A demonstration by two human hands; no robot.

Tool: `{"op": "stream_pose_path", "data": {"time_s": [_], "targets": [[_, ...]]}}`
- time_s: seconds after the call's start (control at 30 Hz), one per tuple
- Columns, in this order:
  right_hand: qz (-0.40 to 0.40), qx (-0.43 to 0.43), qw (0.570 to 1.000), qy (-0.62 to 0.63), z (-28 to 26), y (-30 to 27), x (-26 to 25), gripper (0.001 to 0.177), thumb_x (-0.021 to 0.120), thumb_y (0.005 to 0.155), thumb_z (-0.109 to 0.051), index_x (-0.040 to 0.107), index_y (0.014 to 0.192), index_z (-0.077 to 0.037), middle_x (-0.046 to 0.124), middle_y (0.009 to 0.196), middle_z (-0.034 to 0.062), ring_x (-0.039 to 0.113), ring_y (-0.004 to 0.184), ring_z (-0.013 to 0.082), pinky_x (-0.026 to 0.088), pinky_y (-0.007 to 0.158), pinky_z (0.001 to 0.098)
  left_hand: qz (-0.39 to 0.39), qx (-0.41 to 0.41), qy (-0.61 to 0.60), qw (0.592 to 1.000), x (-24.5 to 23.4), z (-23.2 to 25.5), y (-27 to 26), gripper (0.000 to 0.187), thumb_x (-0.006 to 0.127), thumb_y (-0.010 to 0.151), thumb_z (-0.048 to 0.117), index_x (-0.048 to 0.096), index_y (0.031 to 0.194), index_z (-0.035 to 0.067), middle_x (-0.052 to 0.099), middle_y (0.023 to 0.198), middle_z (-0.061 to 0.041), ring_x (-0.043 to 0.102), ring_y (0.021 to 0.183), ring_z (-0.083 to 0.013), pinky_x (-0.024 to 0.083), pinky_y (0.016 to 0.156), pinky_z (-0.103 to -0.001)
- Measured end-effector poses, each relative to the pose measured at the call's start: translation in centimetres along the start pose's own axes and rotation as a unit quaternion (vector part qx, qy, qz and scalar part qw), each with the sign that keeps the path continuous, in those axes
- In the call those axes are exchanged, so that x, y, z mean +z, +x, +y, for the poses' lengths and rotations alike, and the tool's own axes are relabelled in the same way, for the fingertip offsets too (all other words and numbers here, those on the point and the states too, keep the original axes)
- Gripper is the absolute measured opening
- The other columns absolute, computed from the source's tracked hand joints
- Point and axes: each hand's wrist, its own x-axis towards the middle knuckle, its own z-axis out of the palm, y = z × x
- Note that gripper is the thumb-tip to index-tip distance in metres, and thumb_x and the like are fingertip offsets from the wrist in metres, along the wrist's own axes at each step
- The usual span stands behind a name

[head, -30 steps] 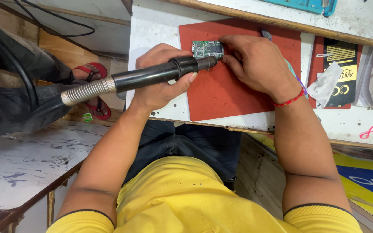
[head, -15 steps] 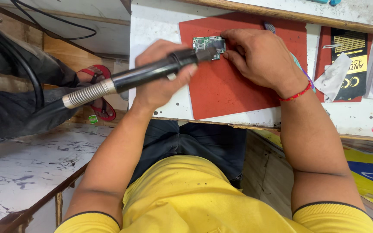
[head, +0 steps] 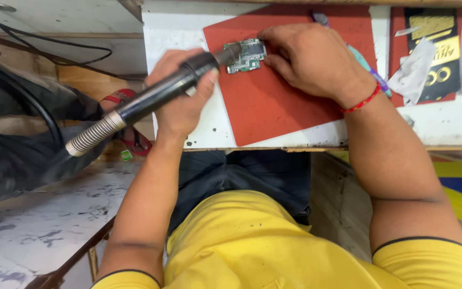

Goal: The person uses a hot air gun to apply heat to a small green circuit board placed on a red mat. They hold the board steady with their left hand while directing the hot air nozzle with their right hand, moving the tool across different components on the board.

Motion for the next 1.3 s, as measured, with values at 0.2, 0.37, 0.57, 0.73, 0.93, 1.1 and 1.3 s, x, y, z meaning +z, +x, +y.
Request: {"op": "stream_pose_path", "data": {"time_s": [0.2, 0.37, 0.57, 0.73, 0.93, 1.1, 1.3], "targets": [[-0.003, -0.002, 1.0, -0.03, 0.46, -0.16, 0.24, 0.033, 0.074, 0.097, -0.019, 0.07, 0.127, -0.005, 0.072, 0.102, 0.0174, 0.067, 0.091, 0.0399, 0.052, 0.074, 0.0497, -0.033, 0.022, 0.021, 0.999, 0.1, -0.15, -0.38, 0.035, 0.084, 0.094, 0.026, 0.071, 0.116, 0.002, 0.072, 0.111, -0.011, 0.071, 0.1, -0.0223, 0.056, 0.094, -0.034], [-0.008, -0.004, 1.0, -0.024, 0.38, -0.13, 0.19, 0.034, 0.071, 0.095, -0.018, 0.07, 0.126, -0.005, 0.073, 0.105, 0.0146, 0.068, 0.093, 0.0386, 0.053, 0.075, 0.0499, -0.043, 0.003, 0.005, 0.999, 0.05, -0.11, -0.26, 0.037, 0.082, 0.093, 0.027, 0.071, 0.116, 0.001, 0.071, 0.108, -0.012, 0.07, 0.099, -0.0233, 0.056, 0.09, -0.033], [-0.011, 0.0, 1.0, -0.02, 0.22, -0.05, 0.1, 0.034, 0.07, 0.095, -0.019, 0.069, 0.127, -0.005, 0.073, 0.108, 0.0146, 0.067, 0.095, 0.0385, 0.052, 0.075, 0.0498, -0.053, 0.004, 0.011, 0.999, -0.07, -0.03, -0.32, 0.039, 0.082, 0.093, 0.029, 0.072, 0.116, 0.0, 0.071, 0.109, -0.012, 0.071, 0.099, -0.0231, 0.057, 0.093, -0.034], [-0.01, 0.005, 1.0, -0.024, 0.1, 0.03, 0.0, 0.034, 0.07, 0.096, -0.02, 0.069, 0.126, -0.005, 0.073, 0.107, 0.0148, 0.068, 0.095, 0.0384, 0.053, 0.077, 0.0499, -0.041, -0.009, -0.009, 0.999, 0.02, 0.09, 0.06, 0.037, 0.082, 0.096, 0.028, 0.072, 0.117, 0.0, 0.072, 0.109, -0.012, 0.072, 0.097, -0.0228, 0.057, 0.092, -0.033], [-0.013, 0.015, 1.0, -0.021, -0.07, 0.16, 0.08, 0.034, 0.07, 0.095, -0.022, 0.069, 0.125, -0.005, 0.073, 0.107, 0.0149, 0.068, 0.096, 0.038, 0.053, 0.077, 0.0498, -0.025, -0.032, -0.002, 0.999, 0.05, 0.49, 0.25, 0.039, 0.081, 0.092, 0.026, 0.07, 0.117, -0.001, 0.071, 0.106, -0.011, 0.071, 0.097, -0.022, 0.057, 0.092, -0.034], [-0.016, 0.019, 0.999, -0.027, -0.11, 0.15, 0.07, 0.035, 0.069, 0.095, -0.021, 0.069, 0.126, -0.006, 0.074, 0.107, 0.0149, 0.068, 0.096, 0.0377, 0.053, 0.078, 0.0496, -0.003, -0.045, 0.01, 0.999, 0.2, 0.48, 0.11, 0.04, 0.082, 0.093, 0.026, 0.07, 0.121, -0.001, 0.072, 0.108, -0.012, 0.072, 0.099, -0.0222, 0.058, 0.093, -0.034], [-0.018, 0.023, 0.999, -0.023, -0.07, 0.17, 0.01, 0.035, 0.07, 0.095, -0.022, 0.068, 0.126, -0.006, 0.073, 0.107, 0.0152, 0.068, 0.096, 0.038, 0.053, 0.078, 0.0497, -0.015, 0.004, 0.05, 0.999, 0.16, 0.03, 0.02, 0.039, 0.083, 0.094, 0.028, 0.071, 0.119, 0.0, 0.073, 0.108, -0.012, 0.072, 0.102, -0.023, 0.057, 0.096, -0.036]]}}
